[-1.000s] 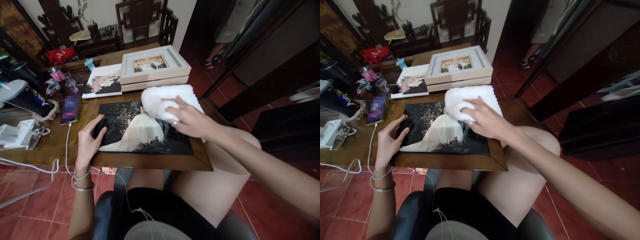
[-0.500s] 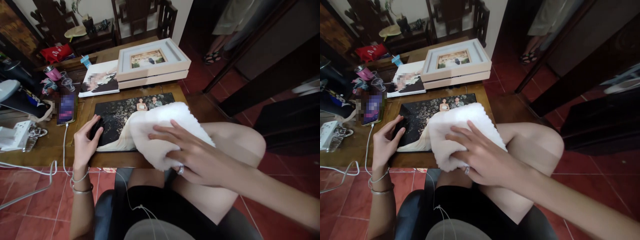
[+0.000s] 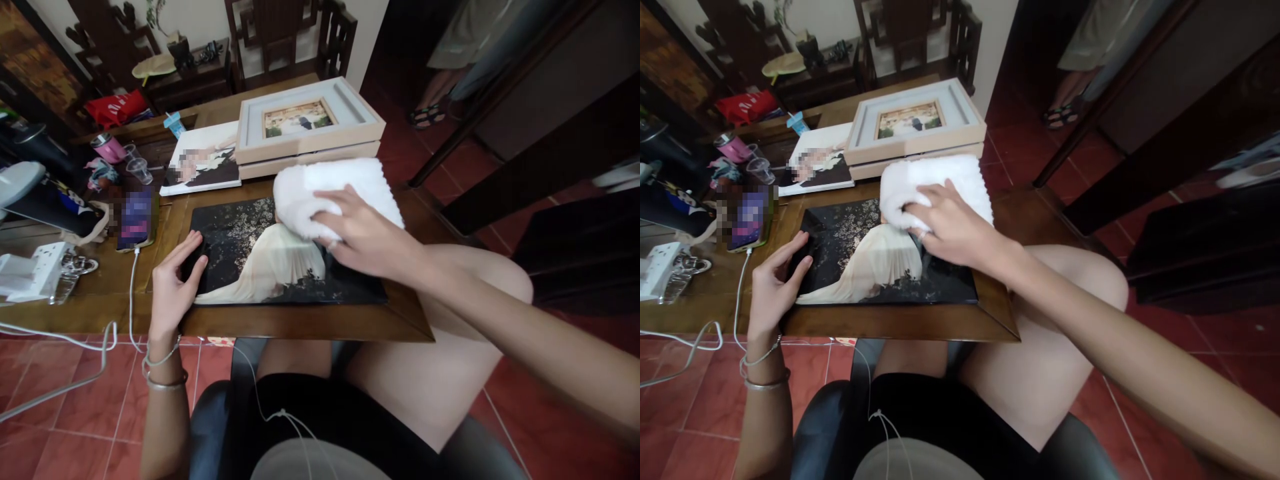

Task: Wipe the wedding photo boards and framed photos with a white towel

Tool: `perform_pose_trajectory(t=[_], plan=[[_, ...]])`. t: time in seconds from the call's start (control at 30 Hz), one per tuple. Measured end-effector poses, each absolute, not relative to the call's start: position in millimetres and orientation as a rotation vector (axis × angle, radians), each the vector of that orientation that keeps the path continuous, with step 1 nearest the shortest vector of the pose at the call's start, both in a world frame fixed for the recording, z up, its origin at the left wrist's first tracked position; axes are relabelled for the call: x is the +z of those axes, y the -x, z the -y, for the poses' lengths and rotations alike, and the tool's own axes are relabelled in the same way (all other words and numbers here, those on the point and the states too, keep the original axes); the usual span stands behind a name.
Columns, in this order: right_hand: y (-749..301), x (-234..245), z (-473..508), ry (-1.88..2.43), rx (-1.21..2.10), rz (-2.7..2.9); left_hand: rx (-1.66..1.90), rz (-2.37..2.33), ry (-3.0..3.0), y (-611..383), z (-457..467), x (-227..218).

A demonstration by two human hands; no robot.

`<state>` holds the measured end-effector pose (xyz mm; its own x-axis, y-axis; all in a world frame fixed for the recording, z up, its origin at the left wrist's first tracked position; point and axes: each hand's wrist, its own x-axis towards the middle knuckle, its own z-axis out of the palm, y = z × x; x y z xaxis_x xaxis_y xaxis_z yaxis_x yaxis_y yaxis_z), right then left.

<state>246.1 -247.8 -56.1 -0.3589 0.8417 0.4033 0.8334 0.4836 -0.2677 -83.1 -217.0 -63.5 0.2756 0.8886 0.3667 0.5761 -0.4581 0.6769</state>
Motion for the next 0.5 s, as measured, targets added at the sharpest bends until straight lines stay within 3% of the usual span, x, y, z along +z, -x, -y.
perform_pose_trajectory(t=[0.27, 0.5], plan=[[-211.3, -45.9, 365.1, 1.13, 0.221, 2.338, 0.967, -1.344, -2.188, 82.1, 218.4, -58.7], [-233.3, -39.7, 300.1, 1.135, 0.238, 2.412, 0.956, -1.319, -2.175, 81.2, 221.1, -55.5]])
